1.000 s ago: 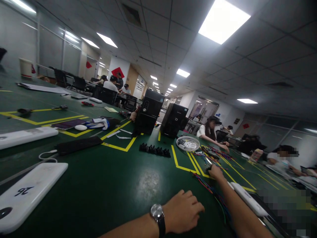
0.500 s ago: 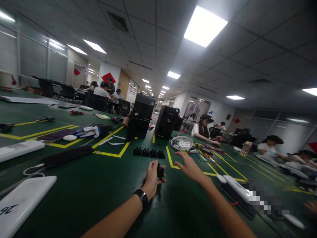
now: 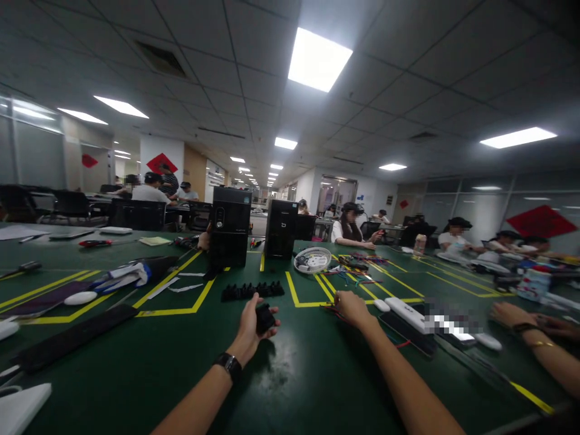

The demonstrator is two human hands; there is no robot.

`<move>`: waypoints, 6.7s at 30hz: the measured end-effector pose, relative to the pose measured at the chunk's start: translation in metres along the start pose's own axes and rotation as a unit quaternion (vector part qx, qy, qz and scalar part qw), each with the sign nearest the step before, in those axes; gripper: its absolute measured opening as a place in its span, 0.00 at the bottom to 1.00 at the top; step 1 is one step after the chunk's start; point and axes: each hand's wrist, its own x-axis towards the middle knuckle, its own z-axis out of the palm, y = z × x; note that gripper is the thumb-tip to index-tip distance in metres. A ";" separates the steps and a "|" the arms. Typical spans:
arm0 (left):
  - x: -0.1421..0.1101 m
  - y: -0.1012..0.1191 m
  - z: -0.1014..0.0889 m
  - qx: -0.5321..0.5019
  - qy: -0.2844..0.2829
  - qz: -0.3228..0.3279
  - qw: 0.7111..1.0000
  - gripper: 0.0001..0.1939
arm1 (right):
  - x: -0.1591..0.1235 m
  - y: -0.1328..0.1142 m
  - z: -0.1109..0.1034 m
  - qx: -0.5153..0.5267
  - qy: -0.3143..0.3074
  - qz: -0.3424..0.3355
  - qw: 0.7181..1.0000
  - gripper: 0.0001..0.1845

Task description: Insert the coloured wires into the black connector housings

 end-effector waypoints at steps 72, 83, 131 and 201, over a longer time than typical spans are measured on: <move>-0.023 0.001 0.017 0.224 -0.131 0.306 0.916 0.16 | -0.070 -0.149 0.039 0.622 -0.284 -0.085 0.725 0.25; -0.028 -0.003 0.020 0.186 -0.118 0.297 0.929 0.16 | -0.070 -0.154 0.054 0.653 -0.274 -0.107 0.698 0.27; -0.010 0.010 0.018 0.033 -0.032 0.254 0.966 0.14 | -0.083 -0.161 0.031 0.391 0.029 -0.261 0.882 0.20; 0.101 0.043 -0.088 0.785 0.051 0.291 0.545 0.24 | 0.135 -0.058 0.094 0.184 -0.009 -0.219 0.958 0.23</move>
